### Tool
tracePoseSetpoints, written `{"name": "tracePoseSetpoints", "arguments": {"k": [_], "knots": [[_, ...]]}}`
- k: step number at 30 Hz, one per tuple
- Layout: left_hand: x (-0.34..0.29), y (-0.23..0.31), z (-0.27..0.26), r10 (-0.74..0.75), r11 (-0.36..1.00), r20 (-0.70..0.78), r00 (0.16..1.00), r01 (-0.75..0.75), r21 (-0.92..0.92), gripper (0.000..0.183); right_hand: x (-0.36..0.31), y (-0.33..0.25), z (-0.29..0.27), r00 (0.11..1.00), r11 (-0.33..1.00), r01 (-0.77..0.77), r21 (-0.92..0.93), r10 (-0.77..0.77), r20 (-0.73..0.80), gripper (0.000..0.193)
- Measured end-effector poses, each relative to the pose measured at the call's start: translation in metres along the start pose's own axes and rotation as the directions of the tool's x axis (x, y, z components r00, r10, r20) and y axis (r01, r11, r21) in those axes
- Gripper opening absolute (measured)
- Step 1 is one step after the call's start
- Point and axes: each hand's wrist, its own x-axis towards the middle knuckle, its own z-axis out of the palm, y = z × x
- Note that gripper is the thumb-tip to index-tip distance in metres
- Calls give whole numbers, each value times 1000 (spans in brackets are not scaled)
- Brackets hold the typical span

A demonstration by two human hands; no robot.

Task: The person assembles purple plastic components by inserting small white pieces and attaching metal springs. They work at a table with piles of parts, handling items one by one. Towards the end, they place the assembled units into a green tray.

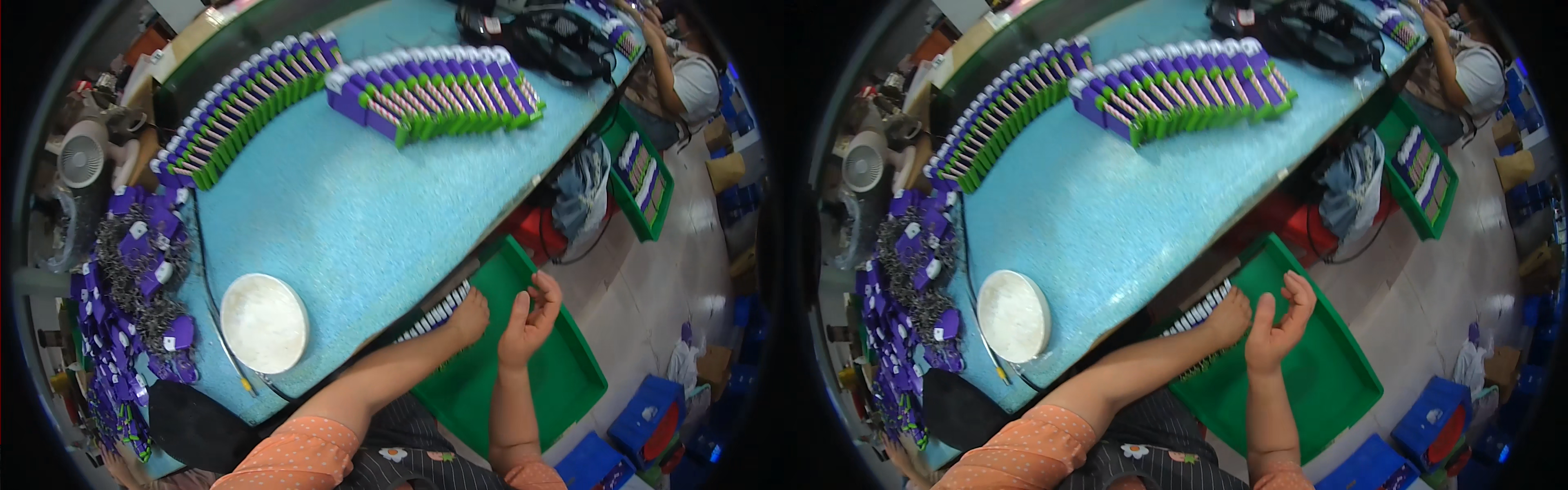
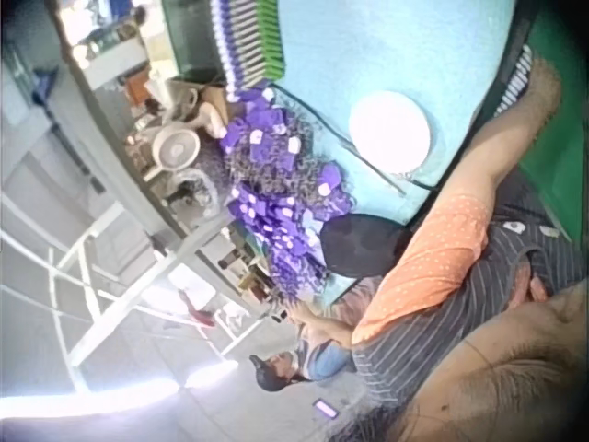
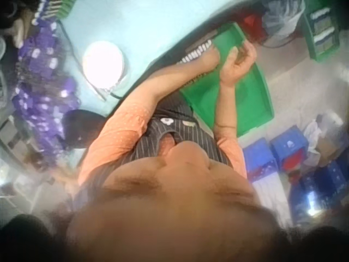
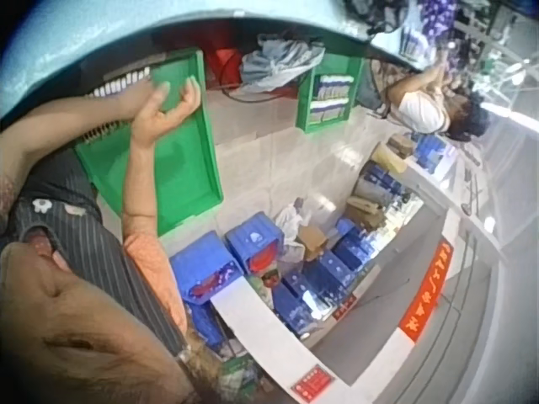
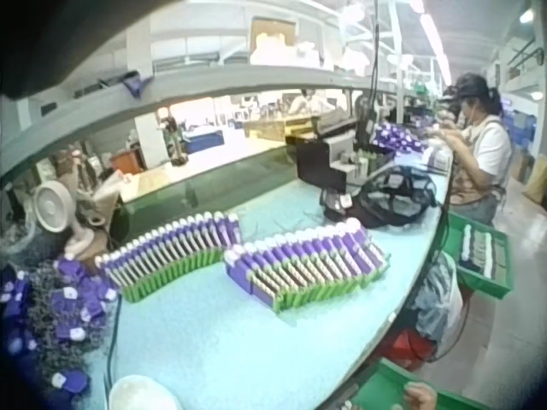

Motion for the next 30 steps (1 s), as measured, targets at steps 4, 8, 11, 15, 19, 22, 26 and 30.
{"name": "tracePoseSetpoints", "arguments": {"k": [4, 8, 11, 15, 19, 22, 26, 30], "knots": [[23, 10, 39, -14, 999, -115, 993, 10, -33, 36, 84, -77, 46, 917, 913, 367, -176, -324, 231, 57], [47, 10, 120, -149, 975, -454, 879, 54, -216, 36, 132, -112, 132, 835, 749, 545, -376, -448, 319, 81], [38, 14, 82, -144, 954, -396, 907, 21, -301, 41, 147, -108, 158, 891, 635, 452, -627, -288, 351, 91], [38, 9, 81, -263, 447, -301, 917, -161, -880, 48, 141, -107, 176, 918, 584, 389, -713, -187, 348, 95], [25, 9, 63, -273, -15, -372, 887, -391, -920, 45, 139, -99, 177, 918, 574, 396, -717, -245, 312, 93], [24, -1, 32, -338, 311, -353, 873, -250, -917, 44, 140, -103, 178, 925, 591, 372, -716, -167, 342, 91], [23, 5, 48, -324, 608, -510, 797, -238, -757, 40, 141, -90, 181, 899, 582, 436, -687, -250, 358, 79], [32, 8, 67, -90, 987, -324, 942, 40, -158, 39, 144, -119, 162, 889, 669, 398, -628, -111, 444, 82]]}}
